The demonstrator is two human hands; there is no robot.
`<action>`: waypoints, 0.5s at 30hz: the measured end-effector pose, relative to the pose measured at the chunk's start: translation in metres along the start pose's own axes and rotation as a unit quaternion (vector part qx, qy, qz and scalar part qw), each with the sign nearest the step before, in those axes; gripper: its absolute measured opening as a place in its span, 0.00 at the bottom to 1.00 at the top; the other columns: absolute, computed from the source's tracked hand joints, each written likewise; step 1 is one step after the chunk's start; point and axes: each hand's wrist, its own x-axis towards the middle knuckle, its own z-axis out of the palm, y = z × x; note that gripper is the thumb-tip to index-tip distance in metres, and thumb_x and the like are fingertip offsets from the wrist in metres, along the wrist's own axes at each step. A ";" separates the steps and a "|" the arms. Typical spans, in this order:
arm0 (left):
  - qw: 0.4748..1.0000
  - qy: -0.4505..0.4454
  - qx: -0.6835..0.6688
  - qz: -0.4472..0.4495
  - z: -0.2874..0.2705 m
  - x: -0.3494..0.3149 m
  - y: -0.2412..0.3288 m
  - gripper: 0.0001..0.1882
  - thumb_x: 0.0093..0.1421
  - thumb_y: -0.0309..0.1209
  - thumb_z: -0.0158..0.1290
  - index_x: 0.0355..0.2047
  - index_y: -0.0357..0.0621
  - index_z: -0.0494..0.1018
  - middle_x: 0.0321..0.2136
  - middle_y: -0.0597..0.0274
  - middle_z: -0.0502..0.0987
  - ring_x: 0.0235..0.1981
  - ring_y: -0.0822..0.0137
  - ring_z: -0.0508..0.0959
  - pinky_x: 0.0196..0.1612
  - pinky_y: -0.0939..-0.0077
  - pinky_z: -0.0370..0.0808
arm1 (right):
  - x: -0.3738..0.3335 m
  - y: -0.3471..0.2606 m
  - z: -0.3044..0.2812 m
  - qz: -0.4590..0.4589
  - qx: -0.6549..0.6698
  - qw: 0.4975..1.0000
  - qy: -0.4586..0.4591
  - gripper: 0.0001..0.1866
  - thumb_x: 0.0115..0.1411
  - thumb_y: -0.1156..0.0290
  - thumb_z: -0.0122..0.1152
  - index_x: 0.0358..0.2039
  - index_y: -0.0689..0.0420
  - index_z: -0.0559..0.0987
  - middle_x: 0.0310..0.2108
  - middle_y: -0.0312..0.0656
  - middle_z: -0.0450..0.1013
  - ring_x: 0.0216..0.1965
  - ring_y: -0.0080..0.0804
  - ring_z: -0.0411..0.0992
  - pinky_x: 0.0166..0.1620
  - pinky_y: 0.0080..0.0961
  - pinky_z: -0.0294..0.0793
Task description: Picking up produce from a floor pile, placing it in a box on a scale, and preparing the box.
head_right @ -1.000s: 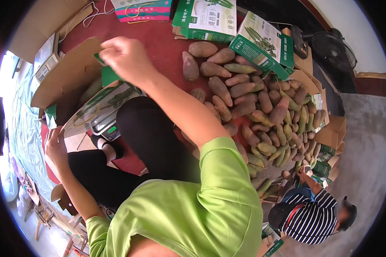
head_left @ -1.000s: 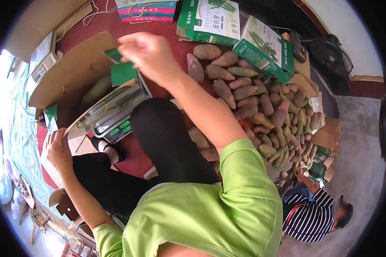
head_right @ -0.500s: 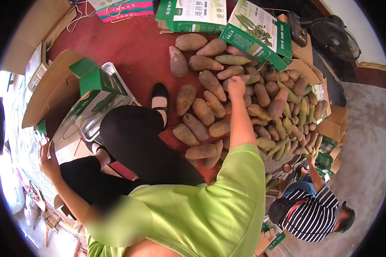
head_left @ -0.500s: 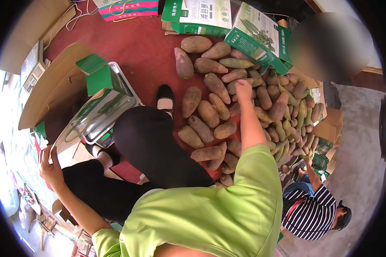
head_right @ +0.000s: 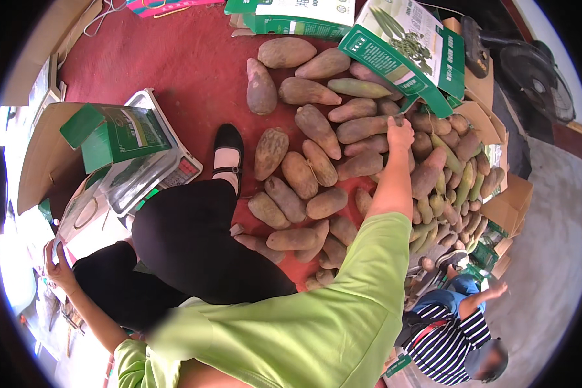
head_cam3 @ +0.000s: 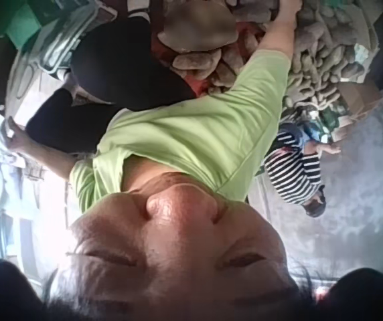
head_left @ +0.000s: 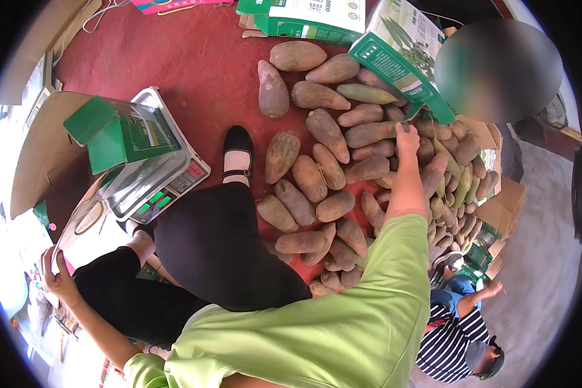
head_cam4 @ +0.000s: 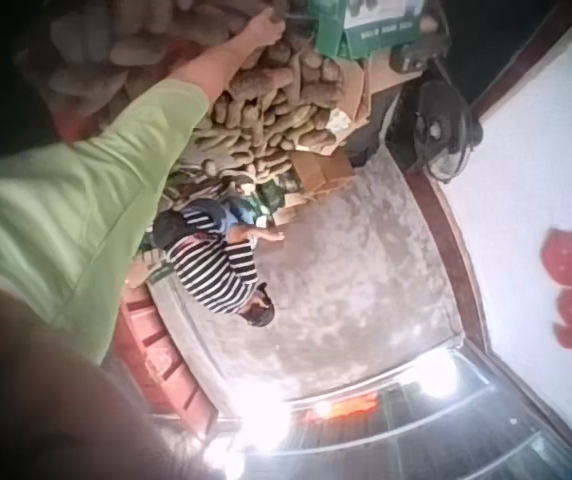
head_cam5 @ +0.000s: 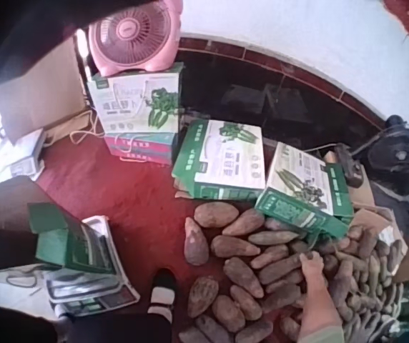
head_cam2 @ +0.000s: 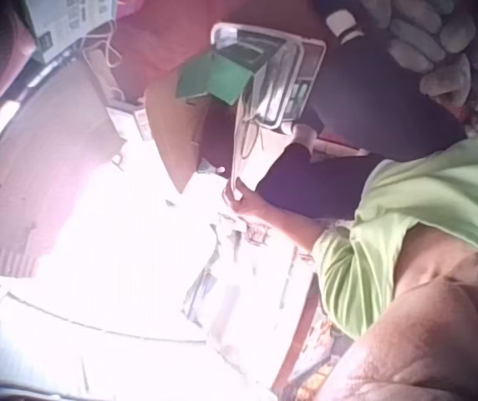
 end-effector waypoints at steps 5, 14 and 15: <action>1.000 -0.002 0.027 0.011 0.002 0.004 0.001 0.06 0.56 0.25 0.53 0.33 0.34 0.74 0.30 0.55 0.76 0.33 0.59 0.74 0.40 0.71 0.69 | 0.013 0.005 0.004 -0.006 0.036 0.999 -0.016 0.42 0.49 0.44 0.58 0.58 0.58 0.63 0.58 0.54 0.58 0.60 0.48 0.56 0.60 0.37 0.56; 0.999 0.017 0.014 0.026 0.002 0.008 0.010 0.05 0.54 0.21 0.54 0.31 0.34 0.73 0.29 0.56 0.75 0.32 0.62 0.74 0.40 0.72 0.68 | 0.006 -0.003 0.003 0.043 -0.020 0.999 -0.015 0.40 0.45 0.49 0.65 0.56 0.54 0.65 0.59 0.57 0.54 0.57 0.49 0.60 0.57 0.36 0.62; 0.999 0.016 0.014 0.025 0.001 0.009 0.012 0.05 0.54 0.21 0.54 0.31 0.34 0.73 0.29 0.56 0.75 0.32 0.62 0.74 0.40 0.72 0.68 | -0.002 -0.006 0.007 0.031 0.012 0.999 0.012 0.37 0.43 0.56 0.67 0.53 0.59 0.68 0.53 0.57 0.61 0.53 0.47 0.63 0.55 0.35 0.64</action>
